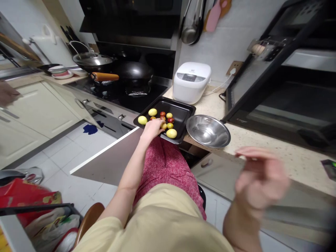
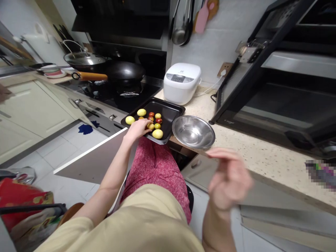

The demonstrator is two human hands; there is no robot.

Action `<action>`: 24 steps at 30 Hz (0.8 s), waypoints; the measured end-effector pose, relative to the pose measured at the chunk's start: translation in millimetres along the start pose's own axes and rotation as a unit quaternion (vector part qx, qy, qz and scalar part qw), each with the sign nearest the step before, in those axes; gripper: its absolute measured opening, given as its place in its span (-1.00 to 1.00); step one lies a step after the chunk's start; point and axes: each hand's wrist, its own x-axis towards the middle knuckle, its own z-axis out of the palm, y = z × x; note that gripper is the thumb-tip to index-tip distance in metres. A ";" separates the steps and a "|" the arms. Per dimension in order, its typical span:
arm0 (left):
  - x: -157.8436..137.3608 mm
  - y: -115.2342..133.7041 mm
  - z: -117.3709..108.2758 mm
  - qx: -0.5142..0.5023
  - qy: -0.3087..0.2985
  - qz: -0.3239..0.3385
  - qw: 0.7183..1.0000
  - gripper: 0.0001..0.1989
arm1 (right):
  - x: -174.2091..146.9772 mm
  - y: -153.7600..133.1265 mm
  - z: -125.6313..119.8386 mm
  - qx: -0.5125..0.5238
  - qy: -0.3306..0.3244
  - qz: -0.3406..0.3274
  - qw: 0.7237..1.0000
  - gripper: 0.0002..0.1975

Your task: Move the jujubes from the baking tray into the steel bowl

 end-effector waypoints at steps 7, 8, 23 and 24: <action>-5.2 4.5 -10.3 -0.066 0.059 -0.005 0.996 -0.64 | -30.2 19.8 38.0 -0.076 -0.128 0.062 0.987 -0.85; -8.0 9.8 -12.4 -0.113 0.083 0.003 0.990 -0.66 | -29.8 23.8 42.4 -0.086 -0.141 0.036 0.986 -0.86; -38.5 121.6 11.0 -0.578 0.063 -0.009 0.814 -0.71 | -25.5 55.1 65.4 -0.201 -0.059 -0.128 0.969 -0.41; -39.0 124.6 14.8 -0.579 0.063 -0.010 0.813 -0.71 | -25.3 55.8 64.0 -0.205 -0.057 -0.129 0.969 -0.41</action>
